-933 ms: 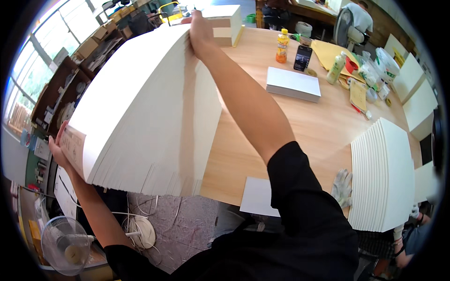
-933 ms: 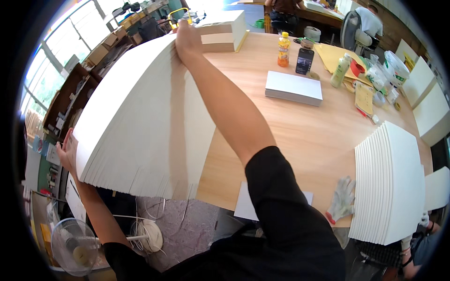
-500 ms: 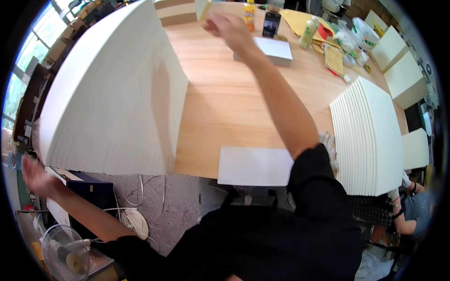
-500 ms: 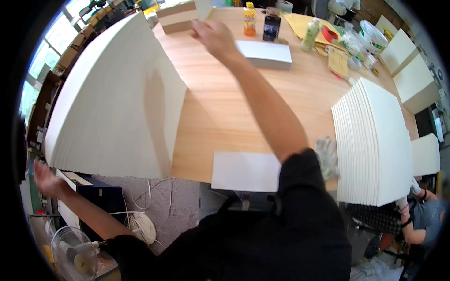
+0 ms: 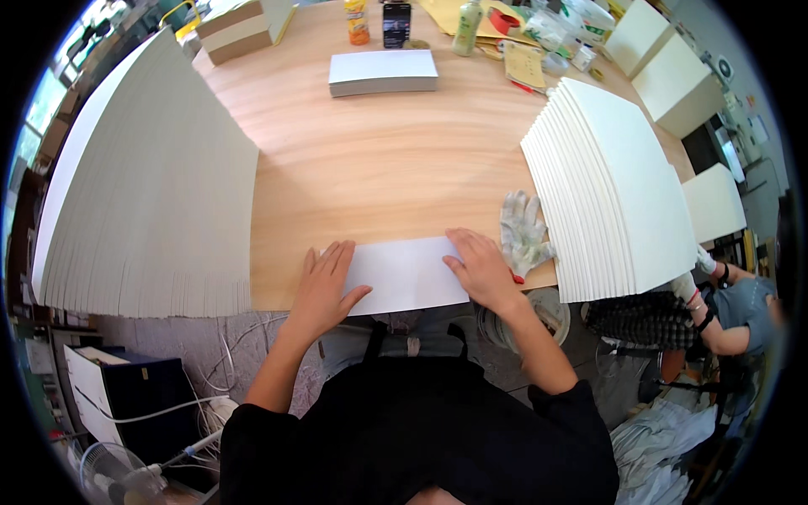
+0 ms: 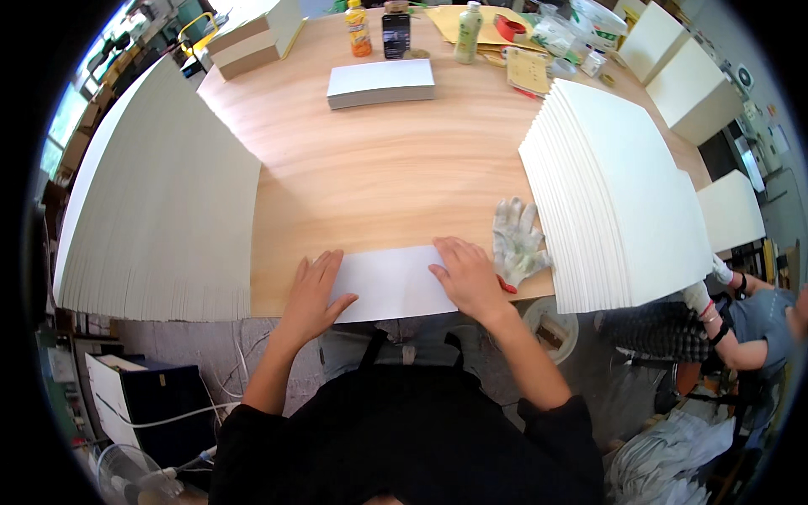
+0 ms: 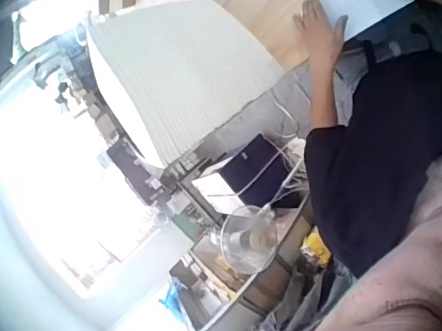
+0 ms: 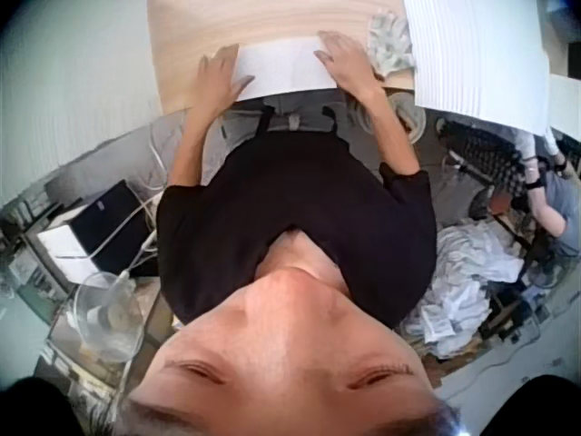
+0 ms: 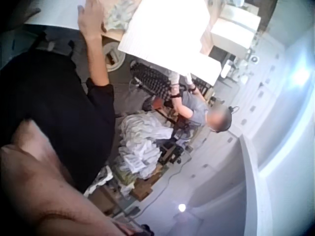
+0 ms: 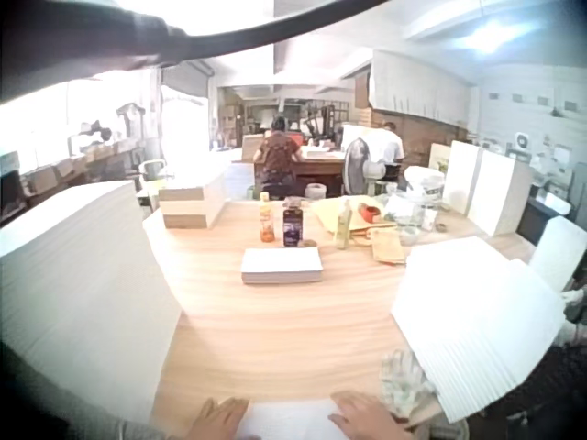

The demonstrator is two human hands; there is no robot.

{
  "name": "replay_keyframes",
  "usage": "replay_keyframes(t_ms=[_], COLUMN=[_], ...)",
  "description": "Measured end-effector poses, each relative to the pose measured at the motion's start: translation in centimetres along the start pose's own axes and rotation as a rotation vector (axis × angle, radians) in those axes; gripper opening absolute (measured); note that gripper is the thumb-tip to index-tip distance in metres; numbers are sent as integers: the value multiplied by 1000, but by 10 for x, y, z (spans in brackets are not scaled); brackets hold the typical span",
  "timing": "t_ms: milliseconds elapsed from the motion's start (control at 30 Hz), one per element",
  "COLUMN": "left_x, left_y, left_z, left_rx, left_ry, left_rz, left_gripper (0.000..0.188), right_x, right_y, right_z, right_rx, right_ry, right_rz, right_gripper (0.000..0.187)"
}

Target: The person assembles notebooks by placing a cover sheet over a stack of paper, aligning the edges, and securing them with a paper band. They repeat this process multiple times, stacking the finished notebooks on the table.

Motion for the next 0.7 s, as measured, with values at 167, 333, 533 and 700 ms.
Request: replay_keyframes(t_ms=[167,333,533,700], left_x=[7,-10,-23,-16], left_y=[1,-15,-4,8], left_z=[0,-14,-9,-4], left_rx=[7,178,320,295], left_ry=[14,41,98,117], left_rz=[-47,-47,-205,-244], left_gripper=[78,105,119,120], right_x=[0,6,3,3], right_y=[18,18,23,24], right_z=[17,20,24,26], right_rx=[-126,-179,-201,-217], right_ry=[30,1,-19,-26], right_rz=[-11,33,89,104], right_gripper=[51,50,46,45])
Point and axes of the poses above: each hand's wrist, its own z-axis away from the middle knuckle, its own y-axis out of the palm, x = y × z, the point moved 4 cm from there along -z, towards the middle knuckle, and after that the axes turned 15 degrees about y, right-handed, at the moved point
